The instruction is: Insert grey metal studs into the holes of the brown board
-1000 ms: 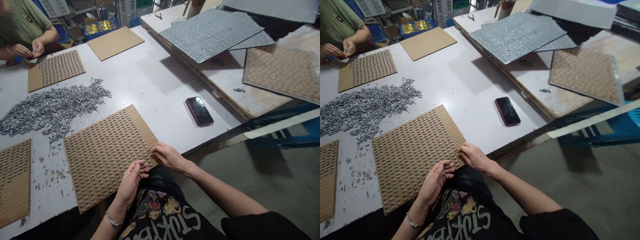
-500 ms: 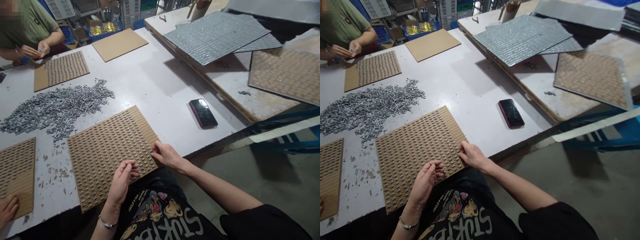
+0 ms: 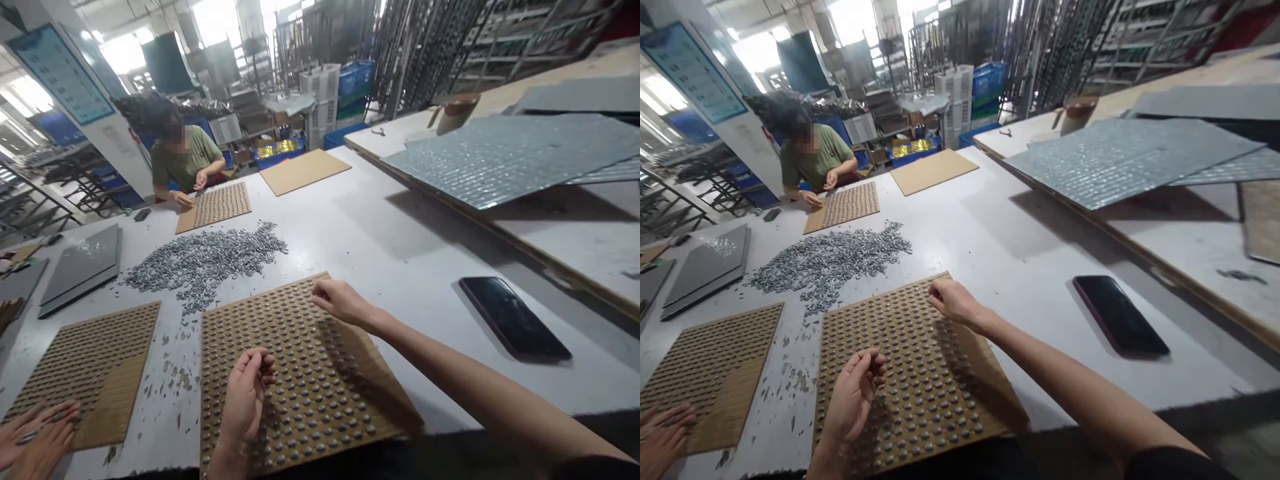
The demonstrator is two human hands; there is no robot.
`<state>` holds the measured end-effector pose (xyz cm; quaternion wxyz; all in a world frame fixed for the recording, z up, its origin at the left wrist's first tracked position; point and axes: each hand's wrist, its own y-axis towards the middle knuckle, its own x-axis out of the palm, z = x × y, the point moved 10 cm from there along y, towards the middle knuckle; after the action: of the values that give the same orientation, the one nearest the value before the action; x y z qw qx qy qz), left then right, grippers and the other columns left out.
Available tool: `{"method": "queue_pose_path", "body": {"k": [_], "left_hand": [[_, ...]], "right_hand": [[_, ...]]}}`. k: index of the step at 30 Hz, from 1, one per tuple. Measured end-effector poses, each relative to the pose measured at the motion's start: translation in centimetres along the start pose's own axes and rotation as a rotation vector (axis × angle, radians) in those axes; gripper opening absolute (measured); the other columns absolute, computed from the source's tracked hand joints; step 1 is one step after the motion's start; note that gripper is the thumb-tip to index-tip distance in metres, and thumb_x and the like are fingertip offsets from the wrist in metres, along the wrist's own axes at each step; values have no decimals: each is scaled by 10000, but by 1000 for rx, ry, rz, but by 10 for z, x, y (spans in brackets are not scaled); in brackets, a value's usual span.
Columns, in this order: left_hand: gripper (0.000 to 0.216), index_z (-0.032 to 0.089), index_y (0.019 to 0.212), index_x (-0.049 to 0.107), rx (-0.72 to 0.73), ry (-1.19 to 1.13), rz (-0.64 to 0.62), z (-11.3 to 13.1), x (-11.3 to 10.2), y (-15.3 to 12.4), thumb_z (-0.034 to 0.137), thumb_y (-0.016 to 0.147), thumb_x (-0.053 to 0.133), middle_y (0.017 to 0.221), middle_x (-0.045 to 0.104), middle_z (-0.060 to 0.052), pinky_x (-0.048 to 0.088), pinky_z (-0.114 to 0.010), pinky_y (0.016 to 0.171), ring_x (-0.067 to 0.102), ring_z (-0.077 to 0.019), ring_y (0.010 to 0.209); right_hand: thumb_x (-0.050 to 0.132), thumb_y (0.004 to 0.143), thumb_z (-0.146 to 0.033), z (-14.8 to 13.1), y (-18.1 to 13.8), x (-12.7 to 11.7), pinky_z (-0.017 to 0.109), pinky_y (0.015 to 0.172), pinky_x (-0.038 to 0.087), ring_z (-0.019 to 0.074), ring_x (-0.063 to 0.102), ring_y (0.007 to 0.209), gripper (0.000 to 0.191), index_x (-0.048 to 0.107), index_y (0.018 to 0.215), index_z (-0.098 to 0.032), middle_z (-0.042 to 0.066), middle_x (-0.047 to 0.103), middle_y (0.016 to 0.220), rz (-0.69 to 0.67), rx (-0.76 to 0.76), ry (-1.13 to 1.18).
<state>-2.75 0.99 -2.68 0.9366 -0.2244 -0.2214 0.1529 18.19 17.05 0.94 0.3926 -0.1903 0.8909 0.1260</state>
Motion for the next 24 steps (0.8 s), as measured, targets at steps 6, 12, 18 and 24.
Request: {"method": "queue_pose_path", "body": {"k": [6,12,18,24], "left_hand": [[363,148,857,655,-56,-90,22,-13,-18,11,423,661,789,796,665,-67,446,-248,615,594,-144,695],[474,146,795,649,-105,-144,92,-36,-62,39,462,514,863,690,662,-57,410,-243,523,599,-156,596],[481,153,786,636,-159,-208,132,-42,-76,61,441,490,881,675,657,-40,413,-227,499,597,-143,566],[106,124,872,644,-100,-277,120,11,-53,84,173,785,680,793,674,-78,497,-234,611,626,-133,674]], "right_hand": [[604,839,-225,35,152,35,220,732,407,183,607,875,178,659,976,-126,75,681,921,-20,206,-153],[633,856,-345,34,221,51,313,854,408,281,494,1101,412,579,1210,-141,178,526,1231,105,288,-277],[528,926,-299,12,234,82,295,837,407,244,516,1046,227,658,1099,-232,106,577,1161,106,171,-311],[544,895,-204,0,242,75,217,776,416,180,614,912,218,715,1030,-203,63,692,983,49,83,-263]]}}
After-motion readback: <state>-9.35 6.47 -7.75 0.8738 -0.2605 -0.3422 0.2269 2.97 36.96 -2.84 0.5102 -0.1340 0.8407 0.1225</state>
